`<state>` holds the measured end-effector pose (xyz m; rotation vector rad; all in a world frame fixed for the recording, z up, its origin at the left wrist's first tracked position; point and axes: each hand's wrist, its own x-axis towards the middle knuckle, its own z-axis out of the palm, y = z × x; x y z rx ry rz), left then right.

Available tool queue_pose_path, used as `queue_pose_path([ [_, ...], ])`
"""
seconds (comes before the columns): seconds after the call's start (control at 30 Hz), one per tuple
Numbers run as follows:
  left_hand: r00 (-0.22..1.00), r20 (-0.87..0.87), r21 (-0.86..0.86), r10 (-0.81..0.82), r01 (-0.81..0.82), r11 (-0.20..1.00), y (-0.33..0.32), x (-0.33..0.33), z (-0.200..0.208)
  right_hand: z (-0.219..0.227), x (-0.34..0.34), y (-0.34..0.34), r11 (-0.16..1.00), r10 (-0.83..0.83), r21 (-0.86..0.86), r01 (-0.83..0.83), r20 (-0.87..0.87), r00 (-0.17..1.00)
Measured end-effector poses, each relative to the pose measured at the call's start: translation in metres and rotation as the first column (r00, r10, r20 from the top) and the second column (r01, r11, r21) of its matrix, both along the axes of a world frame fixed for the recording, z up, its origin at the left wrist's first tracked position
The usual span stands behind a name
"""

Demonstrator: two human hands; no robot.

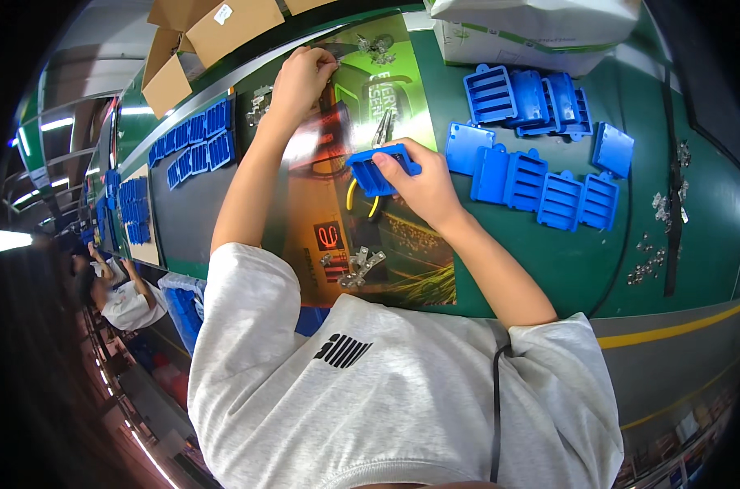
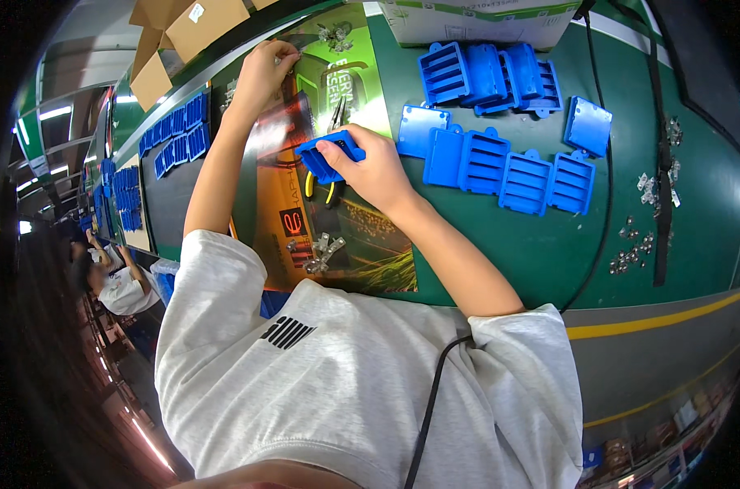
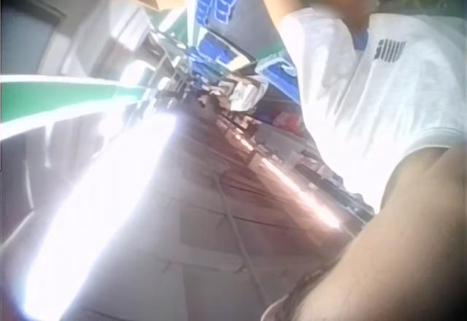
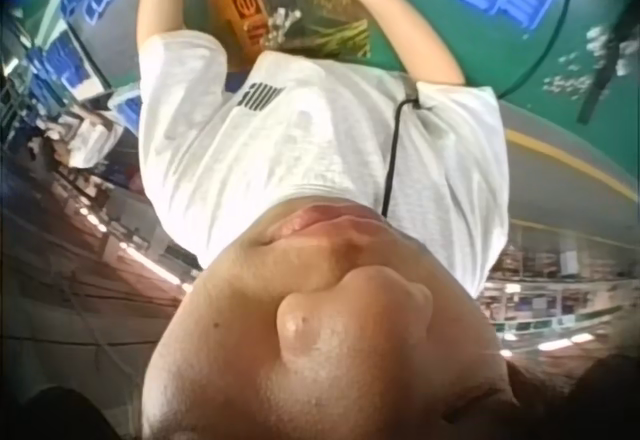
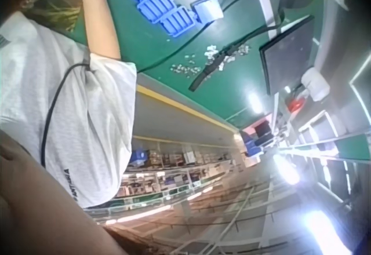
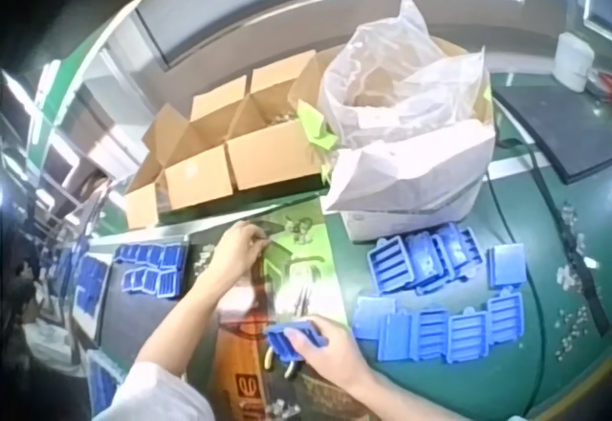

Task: Assembling metal components into blue plastic housings on an assembly line.

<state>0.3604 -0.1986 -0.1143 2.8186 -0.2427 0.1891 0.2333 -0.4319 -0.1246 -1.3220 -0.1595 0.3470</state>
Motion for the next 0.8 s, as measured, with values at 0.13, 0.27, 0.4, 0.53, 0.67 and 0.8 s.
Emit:
queue_pose_path([
  [0.13,0.987,0.011,-0.181,0.158,-0.153,0.971,0.02,-0.004,0.011,-0.004,0.003,-0.001,1.0,0.017,-0.025,-0.017,0.003,1.0],
  [0.27,0.985,0.007,-0.133,0.171,-0.168,0.977,0.033,-0.014,0.015,-0.002,0.001,-0.001,0.999,0.005,-0.035,-0.004,0.014,1.0],
  [0.4,0.982,0.002,-0.1,0.187,-0.186,0.977,0.035,-0.02,0.004,-0.003,0.0,0.0,1.0,0.003,-0.025,-0.002,0.033,0.999],
  [0.53,0.975,0.07,-0.072,0.212,-0.207,0.976,0.036,-0.02,-0.004,-0.007,0.0,0.001,1.0,0.019,-0.005,-0.018,0.067,0.998],
  [0.67,0.967,0.039,-0.072,0.252,-0.249,0.966,0.032,-0.016,-0.002,-0.009,0.0,0.002,1.0,0.013,-0.022,-0.011,0.073,0.997],
  [0.8,0.966,0.015,-0.04,0.257,-0.256,0.966,0.036,-0.012,-0.007,-0.006,0.0,0.002,1.0,0.018,-0.019,-0.017,0.067,0.998],
])
